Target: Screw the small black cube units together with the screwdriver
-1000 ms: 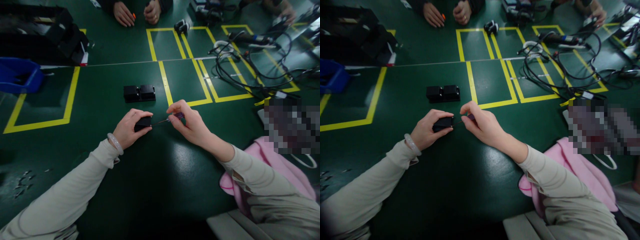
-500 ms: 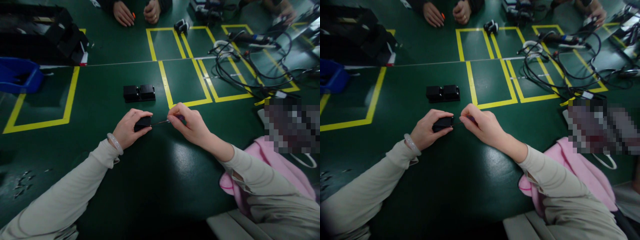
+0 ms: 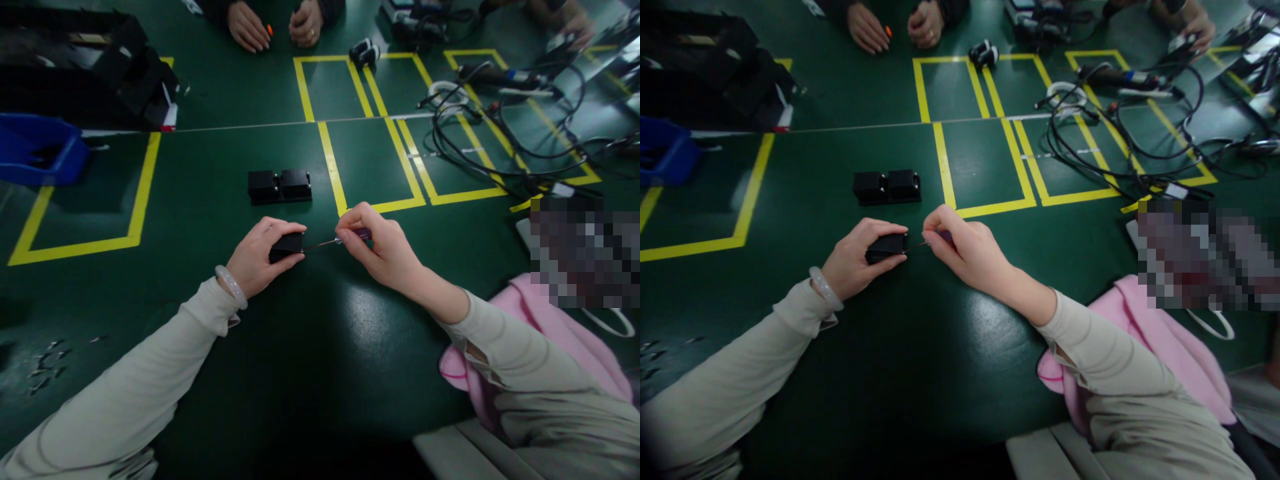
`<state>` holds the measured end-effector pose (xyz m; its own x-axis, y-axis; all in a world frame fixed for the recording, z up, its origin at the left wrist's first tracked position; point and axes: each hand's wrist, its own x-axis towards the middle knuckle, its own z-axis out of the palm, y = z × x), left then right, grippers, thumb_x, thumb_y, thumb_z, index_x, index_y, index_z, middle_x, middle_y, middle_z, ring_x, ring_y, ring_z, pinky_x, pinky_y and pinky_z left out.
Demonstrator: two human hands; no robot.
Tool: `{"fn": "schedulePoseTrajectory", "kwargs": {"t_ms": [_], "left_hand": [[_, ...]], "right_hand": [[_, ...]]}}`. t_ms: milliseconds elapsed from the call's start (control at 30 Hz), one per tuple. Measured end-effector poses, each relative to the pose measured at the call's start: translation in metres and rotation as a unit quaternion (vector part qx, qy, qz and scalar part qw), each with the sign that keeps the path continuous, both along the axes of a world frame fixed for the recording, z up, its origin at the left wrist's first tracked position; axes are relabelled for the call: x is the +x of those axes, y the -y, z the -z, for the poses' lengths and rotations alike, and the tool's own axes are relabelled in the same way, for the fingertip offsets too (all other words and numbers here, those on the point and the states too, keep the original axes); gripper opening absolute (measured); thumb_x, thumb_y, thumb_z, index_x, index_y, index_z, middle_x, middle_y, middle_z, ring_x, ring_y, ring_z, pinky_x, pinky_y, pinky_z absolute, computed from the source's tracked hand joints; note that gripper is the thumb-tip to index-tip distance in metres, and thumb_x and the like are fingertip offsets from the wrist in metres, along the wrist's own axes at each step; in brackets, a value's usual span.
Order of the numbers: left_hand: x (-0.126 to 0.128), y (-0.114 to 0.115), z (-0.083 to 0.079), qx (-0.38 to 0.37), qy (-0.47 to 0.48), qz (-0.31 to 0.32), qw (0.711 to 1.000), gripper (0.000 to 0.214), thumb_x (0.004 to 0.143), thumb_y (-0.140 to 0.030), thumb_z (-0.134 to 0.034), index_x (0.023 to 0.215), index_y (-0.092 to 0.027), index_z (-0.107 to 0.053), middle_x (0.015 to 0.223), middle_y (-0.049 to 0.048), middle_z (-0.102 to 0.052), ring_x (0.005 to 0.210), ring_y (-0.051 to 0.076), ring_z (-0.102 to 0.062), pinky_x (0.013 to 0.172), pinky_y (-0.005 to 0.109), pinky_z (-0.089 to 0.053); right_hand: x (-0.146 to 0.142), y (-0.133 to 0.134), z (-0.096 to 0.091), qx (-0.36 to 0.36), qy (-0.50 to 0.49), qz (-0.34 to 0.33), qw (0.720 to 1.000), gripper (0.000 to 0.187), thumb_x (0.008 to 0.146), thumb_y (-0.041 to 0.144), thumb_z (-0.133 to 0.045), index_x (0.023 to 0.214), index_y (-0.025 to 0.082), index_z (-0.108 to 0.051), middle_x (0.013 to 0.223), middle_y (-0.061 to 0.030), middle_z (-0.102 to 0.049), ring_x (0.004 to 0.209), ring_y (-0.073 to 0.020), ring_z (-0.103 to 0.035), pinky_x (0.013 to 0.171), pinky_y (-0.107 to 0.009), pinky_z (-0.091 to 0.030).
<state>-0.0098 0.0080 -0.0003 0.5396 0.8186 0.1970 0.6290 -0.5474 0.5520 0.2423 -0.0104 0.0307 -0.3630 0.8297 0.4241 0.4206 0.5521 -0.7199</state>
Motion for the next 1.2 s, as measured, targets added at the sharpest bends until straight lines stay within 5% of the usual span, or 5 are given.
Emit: {"fn": "schedulePoseTrajectory", "kwargs": {"t_ms": [1200], "left_hand": [[0.0005, -0.0007, 0.0007, 0.005, 0.005, 0.004, 1.000, 0.039, 0.092, -0.034, -0.063, 0.129, -0.022, -0.057, 0.119, 0.0070, -0.059, 0.113, 0.024, -0.058, 0.100, 0.042, -0.048]], "right_hand": [[-0.0007, 0.0013, -0.0013, 0.010, -0.002, -0.015, 1.000, 0.004, 0.098, 0.021, -0.049, 0.102, 0.021, -0.049, 0.075, 0.0051, -0.055, 0.060, -0.0073, -0.055, 0.060, -0.021, -0.042]]}}
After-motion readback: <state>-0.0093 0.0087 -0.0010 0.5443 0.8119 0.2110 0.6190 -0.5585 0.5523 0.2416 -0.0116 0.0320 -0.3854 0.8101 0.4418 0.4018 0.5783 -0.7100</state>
